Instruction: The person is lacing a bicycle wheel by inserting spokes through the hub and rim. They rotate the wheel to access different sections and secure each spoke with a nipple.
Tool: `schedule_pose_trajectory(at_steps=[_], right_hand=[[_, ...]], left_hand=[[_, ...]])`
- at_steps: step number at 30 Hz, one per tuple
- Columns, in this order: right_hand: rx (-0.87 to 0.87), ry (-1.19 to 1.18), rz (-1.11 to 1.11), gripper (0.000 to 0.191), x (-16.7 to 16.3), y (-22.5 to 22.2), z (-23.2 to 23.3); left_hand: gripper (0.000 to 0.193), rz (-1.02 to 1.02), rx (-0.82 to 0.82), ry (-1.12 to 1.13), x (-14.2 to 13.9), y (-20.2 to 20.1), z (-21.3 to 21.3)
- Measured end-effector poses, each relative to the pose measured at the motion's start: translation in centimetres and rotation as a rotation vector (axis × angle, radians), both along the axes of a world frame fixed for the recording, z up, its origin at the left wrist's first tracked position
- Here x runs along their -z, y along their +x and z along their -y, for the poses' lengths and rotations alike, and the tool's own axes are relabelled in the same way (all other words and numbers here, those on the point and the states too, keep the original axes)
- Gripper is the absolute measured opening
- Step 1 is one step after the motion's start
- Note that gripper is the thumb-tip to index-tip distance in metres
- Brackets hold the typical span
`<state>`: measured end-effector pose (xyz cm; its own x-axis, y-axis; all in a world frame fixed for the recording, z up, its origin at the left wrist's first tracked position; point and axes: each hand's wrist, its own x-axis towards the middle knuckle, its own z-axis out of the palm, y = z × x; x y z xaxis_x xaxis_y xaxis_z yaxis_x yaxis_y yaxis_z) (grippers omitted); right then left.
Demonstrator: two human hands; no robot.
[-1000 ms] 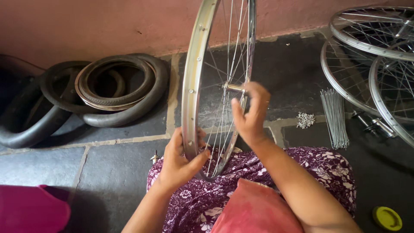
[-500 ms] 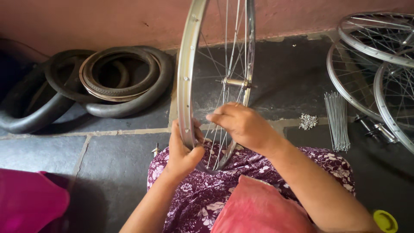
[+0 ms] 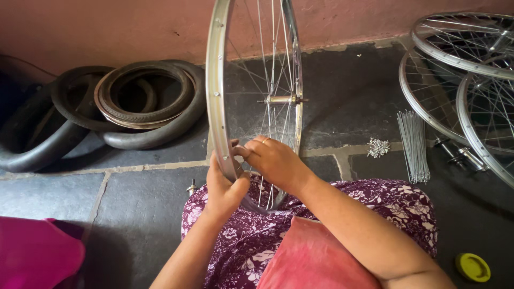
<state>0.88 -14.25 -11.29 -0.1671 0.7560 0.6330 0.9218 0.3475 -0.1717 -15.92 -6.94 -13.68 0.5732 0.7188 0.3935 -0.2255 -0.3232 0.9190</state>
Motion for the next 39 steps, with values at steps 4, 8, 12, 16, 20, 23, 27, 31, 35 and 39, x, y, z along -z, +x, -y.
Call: schedule_pose_trajectory(at_steps=[4, 8, 12, 16, 20, 23, 27, 31, 35, 39], right_hand=[[0.095, 0.055, -0.054, 0.041, 0.8, 0.5, 0.0], [0.110, 0.070, -0.104, 0.047, 1.0, 1.6, 0.3], [0.129, 0.219, -0.211, 0.049, 3.2, 4.5, 1.8], [0.373, 0.162, -0.307, 0.044, 9.4, 12.4, 3.1], [0.784, -0.120, -0.531, 0.044, 18.1, 23.1, 6.8], [1.075, -0.524, -0.516, 0.040, 23.0, 29.3, 10.4], [1.269, -0.685, -0.588, 0.028, 25.4, 32.9, 9.8], [1.234, -0.797, -0.531, 0.029, 25.2, 34.8, 7.8], [1.215, -0.907, -0.508, 0.030, 24.6, 36.0, 6.6], [1.217, -0.924, -0.520, 0.030, 25.1, 37.5, 6.2]], left_hand=[[0.068, 0.121, 0.005, -0.056, 0.8, 0.7, 1.1], [0.071, 0.185, 0.050, -0.001, 0.8, 2.0, 1.7], [0.065, 0.234, 0.056, -0.125, -1.5, 3.0, 0.1], [0.060, 0.107, -0.047, -0.044, -6.4, 3.3, -3.6], [0.060, -0.005, 0.018, -0.006, -11.3, 4.3, -6.4], [0.063, 0.007, 0.119, -0.078, -13.0, 7.6, -6.9], [0.070, -0.067, 0.127, -0.096, -14.0, 11.8, -6.6], [0.064, -0.075, 0.112, -0.066, -14.7, 15.2, -6.9], [0.041, -0.162, 0.132, -0.053, -15.1, 16.6, -8.2], [0.017, -0.221, 0.161, -0.084, -15.2, 17.3, -9.9]])
